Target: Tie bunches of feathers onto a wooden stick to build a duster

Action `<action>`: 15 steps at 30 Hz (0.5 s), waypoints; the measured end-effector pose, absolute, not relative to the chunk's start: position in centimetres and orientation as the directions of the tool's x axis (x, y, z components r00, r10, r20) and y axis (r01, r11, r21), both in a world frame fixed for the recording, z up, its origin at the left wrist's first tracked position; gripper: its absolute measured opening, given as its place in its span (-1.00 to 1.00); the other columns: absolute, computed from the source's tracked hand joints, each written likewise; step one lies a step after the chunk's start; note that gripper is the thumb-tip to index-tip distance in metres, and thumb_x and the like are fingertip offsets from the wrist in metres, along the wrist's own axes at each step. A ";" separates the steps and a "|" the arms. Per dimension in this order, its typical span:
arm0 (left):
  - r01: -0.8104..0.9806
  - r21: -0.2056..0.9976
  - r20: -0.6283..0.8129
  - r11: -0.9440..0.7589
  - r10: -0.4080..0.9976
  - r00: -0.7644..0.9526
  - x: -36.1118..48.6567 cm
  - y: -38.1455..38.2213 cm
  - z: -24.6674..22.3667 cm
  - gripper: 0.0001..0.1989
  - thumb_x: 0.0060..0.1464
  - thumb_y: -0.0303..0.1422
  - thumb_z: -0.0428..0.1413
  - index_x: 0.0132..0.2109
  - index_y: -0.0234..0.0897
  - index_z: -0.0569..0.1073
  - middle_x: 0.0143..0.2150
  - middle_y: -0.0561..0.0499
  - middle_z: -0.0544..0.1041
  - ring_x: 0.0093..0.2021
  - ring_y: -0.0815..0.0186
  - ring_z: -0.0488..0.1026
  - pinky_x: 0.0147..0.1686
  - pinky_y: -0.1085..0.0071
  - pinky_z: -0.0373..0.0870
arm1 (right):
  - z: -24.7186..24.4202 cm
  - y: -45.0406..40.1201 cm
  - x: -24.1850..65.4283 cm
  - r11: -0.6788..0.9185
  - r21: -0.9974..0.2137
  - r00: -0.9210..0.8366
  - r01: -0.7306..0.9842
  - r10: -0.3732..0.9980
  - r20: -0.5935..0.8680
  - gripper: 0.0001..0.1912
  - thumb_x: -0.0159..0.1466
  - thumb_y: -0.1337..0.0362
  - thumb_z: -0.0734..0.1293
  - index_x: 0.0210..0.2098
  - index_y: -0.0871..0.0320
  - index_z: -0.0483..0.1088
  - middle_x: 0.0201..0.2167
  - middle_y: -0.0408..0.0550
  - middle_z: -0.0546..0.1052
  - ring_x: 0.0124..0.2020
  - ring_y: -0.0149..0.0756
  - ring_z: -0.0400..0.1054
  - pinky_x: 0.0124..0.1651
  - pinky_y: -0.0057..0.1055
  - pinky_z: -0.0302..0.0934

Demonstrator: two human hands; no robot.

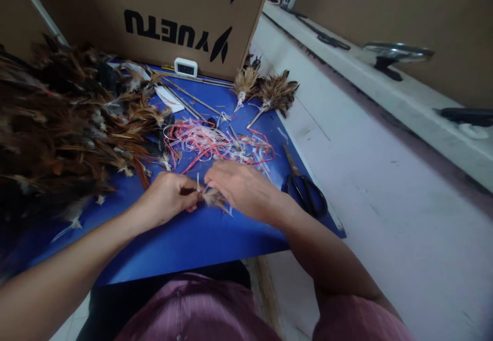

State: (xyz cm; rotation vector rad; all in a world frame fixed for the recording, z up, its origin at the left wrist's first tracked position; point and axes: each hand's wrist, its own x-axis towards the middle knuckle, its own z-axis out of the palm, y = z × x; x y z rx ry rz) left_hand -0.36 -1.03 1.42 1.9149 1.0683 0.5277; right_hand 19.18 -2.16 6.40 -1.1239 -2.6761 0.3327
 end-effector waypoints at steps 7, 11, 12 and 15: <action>0.108 0.950 -0.311 0.294 0.844 0.437 -0.2 -0.6 2.2 -0.88 -0.14 -0.42 0.26 -0.36 -0.36 0.60 -0.55 -0.01 0.57 -0.62 0.42 0.43 -0.57 0.51 0.42 | 3.5 0.5 20.3 0.192 -0.902 -0.492 0.387 0.870 -0.025 -0.90 0.21 0.30 0.32 -0.36 0.23 0.41 -0.54 -0.21 0.41 -0.53 -0.52 0.23 -0.45 -0.54 0.11; -0.073 0.905 -0.367 0.420 0.855 0.366 -0.2 0.0 2.0 -0.87 -0.18 -0.45 0.30 -0.38 -0.38 0.60 -0.50 -0.04 0.57 -0.59 0.47 0.42 -0.57 0.57 0.42 | 1.4 0.2 19.3 -0.212 -0.975 -0.408 0.062 0.886 -0.218 -0.77 0.13 0.17 0.38 -0.36 0.22 0.36 -0.61 -0.22 0.41 -0.66 -0.50 0.24 -0.61 -0.53 0.14; -0.108 0.893 -0.378 0.436 0.860 0.344 -0.2 0.2 1.9 -0.87 -0.19 -0.46 0.30 -0.38 -0.39 0.60 -0.49 -0.04 0.57 -0.59 0.48 0.42 -0.57 0.59 0.41 | 1.1 0.0 18.9 -0.271 -0.963 -0.407 -0.007 0.880 -0.244 -0.77 0.12 0.18 0.38 -0.36 0.21 0.35 -0.60 -0.21 0.43 -0.67 -0.50 0.25 -0.62 -0.52 0.16; -0.185 0.868 -0.406 0.461 0.873 0.269 -0.1 0.5 1.8 -0.86 -0.20 -0.50 0.31 -0.37 -0.40 0.60 -0.48 -0.03 0.56 -0.58 0.51 0.41 -0.57 0.64 0.39 | 0.3 -0.5 18.0 -0.315 -0.940 -0.395 -0.133 0.886 -0.241 -0.78 0.12 0.19 0.39 -0.35 0.21 0.35 -0.58 -0.20 0.45 -0.67 -0.51 0.27 -0.64 -0.55 0.18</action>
